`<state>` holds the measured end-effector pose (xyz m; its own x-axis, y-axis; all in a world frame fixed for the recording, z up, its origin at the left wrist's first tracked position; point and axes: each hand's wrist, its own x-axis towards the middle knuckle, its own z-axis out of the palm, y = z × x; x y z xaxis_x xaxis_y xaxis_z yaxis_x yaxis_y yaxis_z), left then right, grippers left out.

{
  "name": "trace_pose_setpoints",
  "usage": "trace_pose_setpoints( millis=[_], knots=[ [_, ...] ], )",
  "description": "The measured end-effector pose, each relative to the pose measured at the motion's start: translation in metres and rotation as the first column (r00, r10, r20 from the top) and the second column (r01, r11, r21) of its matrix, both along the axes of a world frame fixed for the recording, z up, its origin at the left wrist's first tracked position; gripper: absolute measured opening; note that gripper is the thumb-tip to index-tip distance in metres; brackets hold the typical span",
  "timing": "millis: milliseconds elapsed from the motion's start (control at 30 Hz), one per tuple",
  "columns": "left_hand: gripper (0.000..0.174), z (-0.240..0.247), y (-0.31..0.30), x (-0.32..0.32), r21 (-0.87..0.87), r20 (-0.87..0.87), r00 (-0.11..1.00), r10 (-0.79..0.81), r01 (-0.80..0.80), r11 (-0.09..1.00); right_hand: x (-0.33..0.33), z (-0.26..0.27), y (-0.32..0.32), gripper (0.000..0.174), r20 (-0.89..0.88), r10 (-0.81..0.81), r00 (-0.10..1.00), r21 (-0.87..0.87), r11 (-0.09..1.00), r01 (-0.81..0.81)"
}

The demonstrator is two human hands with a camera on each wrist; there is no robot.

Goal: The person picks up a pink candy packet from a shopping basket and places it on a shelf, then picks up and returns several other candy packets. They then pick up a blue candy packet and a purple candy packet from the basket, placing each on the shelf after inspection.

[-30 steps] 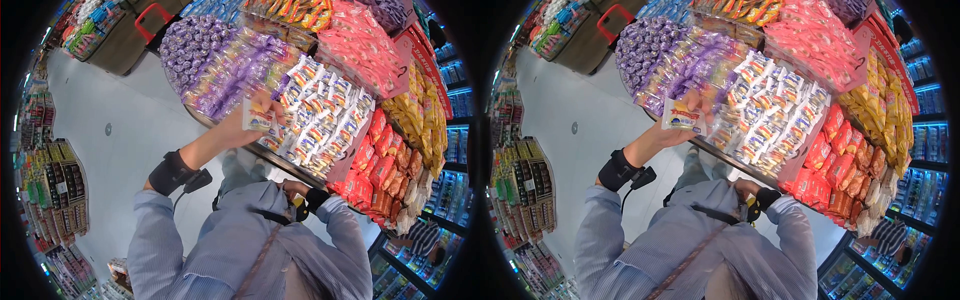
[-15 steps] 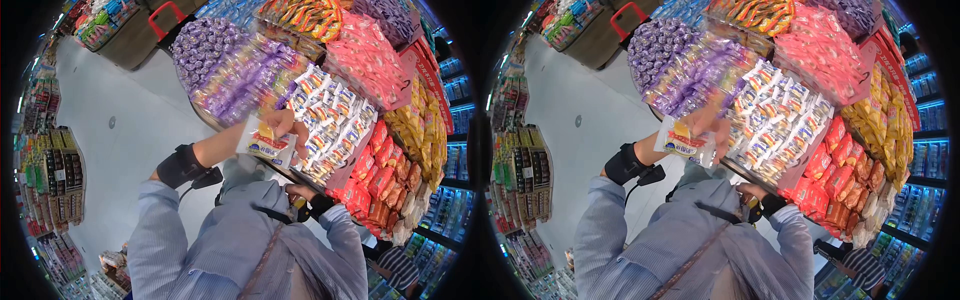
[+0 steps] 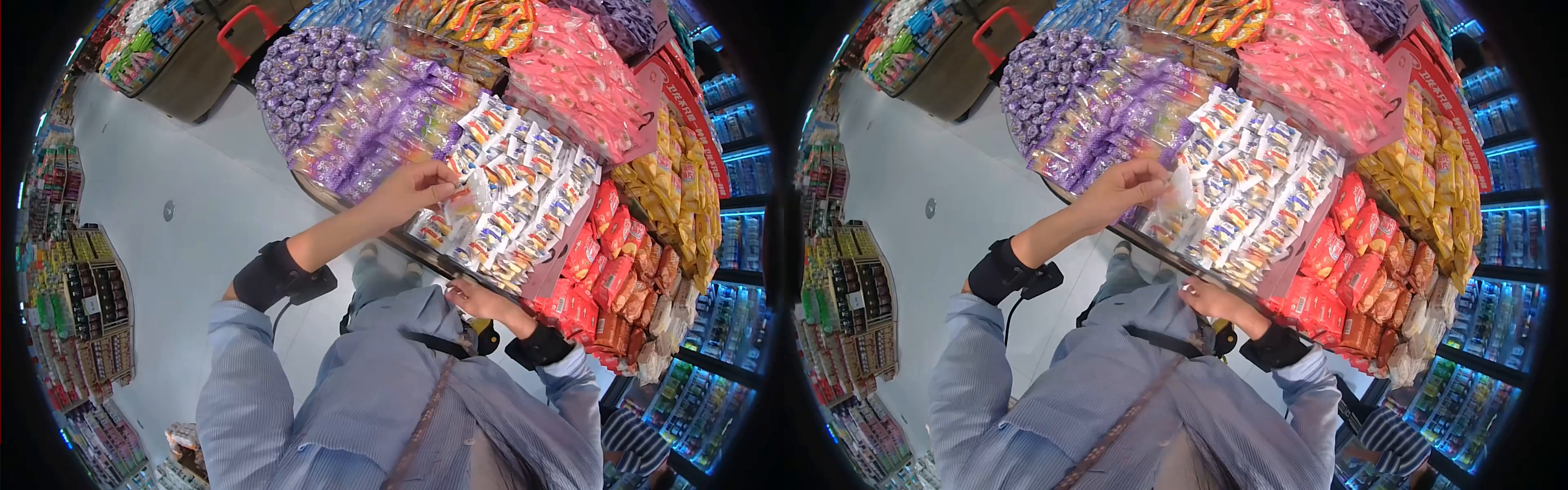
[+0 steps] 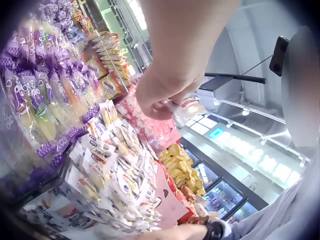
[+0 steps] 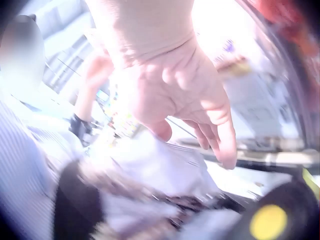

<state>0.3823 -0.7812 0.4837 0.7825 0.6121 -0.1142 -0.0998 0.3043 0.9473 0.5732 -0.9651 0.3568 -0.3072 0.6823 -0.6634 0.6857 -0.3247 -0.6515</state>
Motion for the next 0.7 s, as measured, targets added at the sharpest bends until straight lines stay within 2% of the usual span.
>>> trace_pose_setpoints(
  millis=[67,100,133,167,200,233,267,300,333,367,400,433,467,533,700],
  knots=[
    [0.015,-0.009,0.000,0.001,0.076,-0.111,0.991,0.070,-0.062,0.995,-0.006,0.066,0.017,0.035,-0.131,-0.072,0.989,0.108,0.990,0.086],
    [0.015,-0.009,-0.003,0.002,0.102,-0.097,0.989,0.108,-0.098,0.990,-0.008,0.085,0.023,0.036,-0.335,-0.176,0.926,0.082,0.973,0.215],
    [0.014,-0.005,-0.007,0.004,0.235,-0.098,0.984,0.151,-0.124,0.964,-0.009,0.100,0.030,0.038,-0.520,-0.268,0.811,0.035,0.942,0.334],
    [0.012,0.002,-0.012,0.005,0.364,-0.092,0.977,0.194,-0.148,0.919,-0.009,0.113,0.036,0.040,-0.678,-0.341,0.651,-0.033,0.899,0.436],
    [0.011,0.010,-0.016,0.005,0.487,-0.079,0.969,0.236,-0.169,0.857,-0.007,0.125,0.043,0.041,-0.741,-0.390,0.546,-0.119,0.877,0.465],
    [0.012,0.017,-0.021,0.003,0.713,0.012,0.964,0.265,-0.194,0.674,-0.005,0.134,0.050,0.043,-0.790,-0.435,0.432,-0.205,0.852,0.482],
    [0.012,0.022,-0.021,0.000,0.869,0.108,0.975,0.192,-0.186,0.459,-0.004,0.143,0.053,0.044,-0.824,-0.474,0.310,-0.291,0.824,0.486],
    [0.012,0.025,-0.020,-0.004,0.957,0.183,0.978,0.097,-0.199,0.210,-0.005,0.151,0.054,0.052,-0.841,-0.483,0.242,-0.320,0.806,0.498],
    [0.013,0.028,-0.021,-0.005,0.972,0.230,0.973,-0.011,-0.230,-0.053,-0.006,0.160,0.053,0.052,-0.844,-0.480,0.240,-0.310,0.801,0.512],
    [0.017,0.031,-0.028,-0.006,0.926,0.287,0.957,-0.044,-0.289,-0.241,-0.008,0.168,0.052,0.052,-0.846,-0.477,0.238,-0.301,0.796,0.525],
    [0.017,0.030,-0.032,-0.008,0.906,0.270,0.960,-0.073,-0.279,-0.320,-0.009,0.172,0.051,0.052,-0.848,-0.474,0.237,-0.294,0.792,0.535],
    [0.017,0.029,-0.034,-0.012,0.878,0.250,0.963,-0.098,-0.269,-0.397,-0.012,0.172,0.052,0.039,-0.868,-0.402,0.291,-0.159,0.780,0.605],
    [0.017,0.027,-0.036,-0.015,0.843,0.228,0.966,-0.121,-0.258,-0.472,-0.009,0.170,0.051,0.033,-0.859,-0.356,0.367,-0.084,0.806,0.586],
    [0.018,0.028,-0.036,-0.019,0.837,0.225,0.969,-0.099,-0.244,-0.490,-0.004,0.166,0.051,0.027,-0.823,-0.253,0.509,0.065,0.848,0.526],
    [0.016,0.025,-0.035,-0.020,0.834,0.237,0.967,-0.096,-0.253,-0.490,-0.006,0.174,0.051,0.027,-0.795,-0.323,0.514,-0.004,0.849,0.528]
  ],
)
